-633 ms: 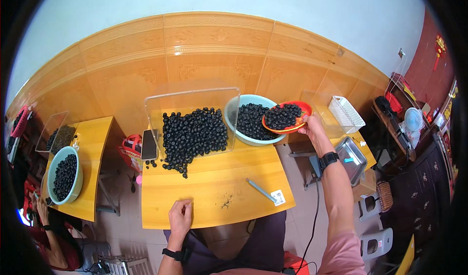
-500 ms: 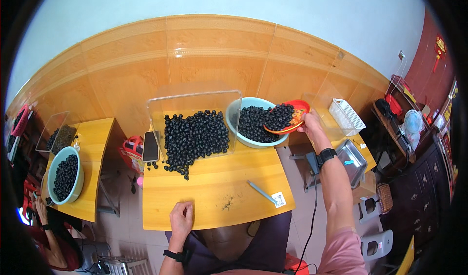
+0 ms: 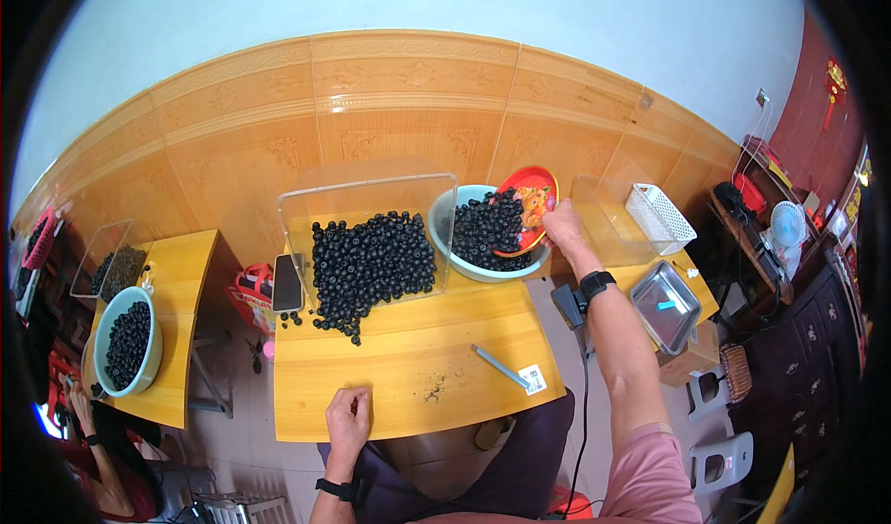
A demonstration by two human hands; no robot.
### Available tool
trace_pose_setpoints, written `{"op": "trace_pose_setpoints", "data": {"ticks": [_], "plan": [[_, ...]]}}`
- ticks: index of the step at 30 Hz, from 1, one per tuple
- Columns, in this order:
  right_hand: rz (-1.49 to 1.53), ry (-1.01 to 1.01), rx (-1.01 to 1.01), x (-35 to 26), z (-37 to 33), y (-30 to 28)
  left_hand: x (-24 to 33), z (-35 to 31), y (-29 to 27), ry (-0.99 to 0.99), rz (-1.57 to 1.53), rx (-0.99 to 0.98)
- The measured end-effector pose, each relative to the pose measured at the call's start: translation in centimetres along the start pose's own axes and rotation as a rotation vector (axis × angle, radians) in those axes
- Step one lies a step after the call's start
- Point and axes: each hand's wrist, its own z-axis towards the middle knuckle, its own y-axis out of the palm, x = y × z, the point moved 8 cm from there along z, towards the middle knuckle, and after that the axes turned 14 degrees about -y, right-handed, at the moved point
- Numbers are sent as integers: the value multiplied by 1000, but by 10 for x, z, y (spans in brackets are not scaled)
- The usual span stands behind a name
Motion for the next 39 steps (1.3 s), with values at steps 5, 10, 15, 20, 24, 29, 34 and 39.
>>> {"op": "trace_pose_setpoints", "data": {"ticks": [5,10,15,20,24,29,34,39], "plan": [[-16,-6,-62,-29,-17,18,-3,-4,-5,-13,15,17],[-409,-281,148,-22,-2,-6,-1,0,1,18,26,8],[-479,-367,140,-33,-13,-12,-5,-1,1,5,27,5],[-546,-621,267,-35,-26,-16,-3,-2,-2,7,14,7],[-439,-472,298,-24,-26,-17,-8,-6,-8,9,62,38],[-191,-386,645,40,-25,-100,7,8,16,67,-26,-25],[699,-131,227,29,-100,-71,-6,-2,-3,-34,1,6],[841,117,-42,29,-211,-41,-5,-2,-2,-35,-15,11]]}}
